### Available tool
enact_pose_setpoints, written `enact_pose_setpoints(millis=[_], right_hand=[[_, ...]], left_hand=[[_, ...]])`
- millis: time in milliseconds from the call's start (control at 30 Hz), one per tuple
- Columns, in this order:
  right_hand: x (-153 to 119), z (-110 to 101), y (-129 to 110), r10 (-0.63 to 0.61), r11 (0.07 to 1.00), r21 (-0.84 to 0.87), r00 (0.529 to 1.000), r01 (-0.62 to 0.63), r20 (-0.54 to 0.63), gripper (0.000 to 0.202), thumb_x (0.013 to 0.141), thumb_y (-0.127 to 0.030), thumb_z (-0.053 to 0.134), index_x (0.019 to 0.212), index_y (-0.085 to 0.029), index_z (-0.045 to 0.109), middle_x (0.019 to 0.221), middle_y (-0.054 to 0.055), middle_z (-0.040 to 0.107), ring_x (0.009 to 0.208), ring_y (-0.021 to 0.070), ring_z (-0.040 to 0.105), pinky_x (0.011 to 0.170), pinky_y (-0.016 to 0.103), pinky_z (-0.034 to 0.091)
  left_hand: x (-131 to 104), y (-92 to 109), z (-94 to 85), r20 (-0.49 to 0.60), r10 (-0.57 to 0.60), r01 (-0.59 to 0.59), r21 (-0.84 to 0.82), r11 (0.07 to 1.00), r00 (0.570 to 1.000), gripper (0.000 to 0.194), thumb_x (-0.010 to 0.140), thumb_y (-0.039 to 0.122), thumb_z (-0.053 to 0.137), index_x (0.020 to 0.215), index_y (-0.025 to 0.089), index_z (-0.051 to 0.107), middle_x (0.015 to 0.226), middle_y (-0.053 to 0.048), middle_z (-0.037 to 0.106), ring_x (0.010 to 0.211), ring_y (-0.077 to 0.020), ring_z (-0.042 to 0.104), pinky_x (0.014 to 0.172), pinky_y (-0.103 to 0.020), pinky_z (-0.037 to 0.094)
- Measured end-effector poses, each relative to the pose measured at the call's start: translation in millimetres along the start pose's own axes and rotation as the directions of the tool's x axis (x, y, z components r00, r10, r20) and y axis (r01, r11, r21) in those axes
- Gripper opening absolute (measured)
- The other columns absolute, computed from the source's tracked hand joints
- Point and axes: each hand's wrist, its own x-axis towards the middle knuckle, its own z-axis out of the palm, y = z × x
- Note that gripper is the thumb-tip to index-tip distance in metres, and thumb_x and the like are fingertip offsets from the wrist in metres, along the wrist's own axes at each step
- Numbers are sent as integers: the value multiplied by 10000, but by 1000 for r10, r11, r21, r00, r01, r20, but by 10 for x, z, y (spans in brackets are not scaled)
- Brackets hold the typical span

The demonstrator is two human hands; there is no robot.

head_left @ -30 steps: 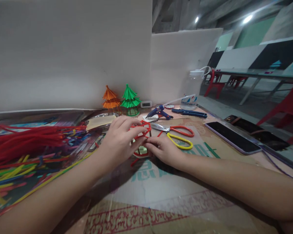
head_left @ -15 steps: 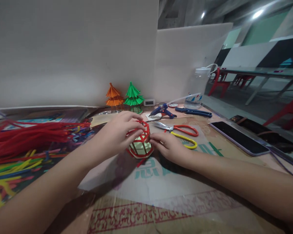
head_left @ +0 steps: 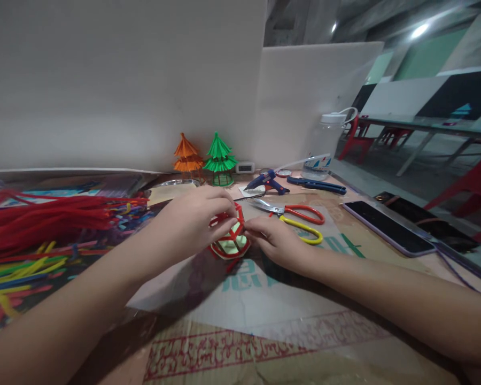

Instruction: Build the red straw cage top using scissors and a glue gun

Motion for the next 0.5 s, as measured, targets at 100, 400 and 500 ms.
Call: enact_pose_setpoints(millis=[100, 400, 500], right_hand=[[-7, 9, -16, 15, 1000, 2, 1000, -15, 1, 217, 982, -190, 480, 1010, -172, 694, 938, 69, 739, 839, 187, 637, 762, 298, 454], [172, -396, 308, 223, 954, -138, 938, -265, -264, 263, 973, -366, 497, 834, -182, 625, 808, 36, 664, 761, 177, 592, 687, 286, 421], [277, -579, 798, 411, 857, -142, 823, -495, -393, 200, 934, -343, 549, 997, -167, 618, 919, 59, 686, 815, 187, 619, 729, 291, 459]], left_hand=[[0, 4, 6, -5, -20, 20, 3, 1000, 1000, 111, 912, 235, 621, 834, 184, 681, 953, -38, 716, 916, -208, 657, 778, -315, 483], [15, -123, -12, 69, -176, 181, -69, 981, 982, 219, 961, 336, 540, 930, 195, 706, 985, -37, 696, 879, -185, 637, 740, -303, 461], [6, -205, 1, 99, -182, 190, -84, 978, 978, 263, 979, 379, 513, 961, 218, 720, 1016, -30, 701, 897, -184, 641, 751, -304, 465]])
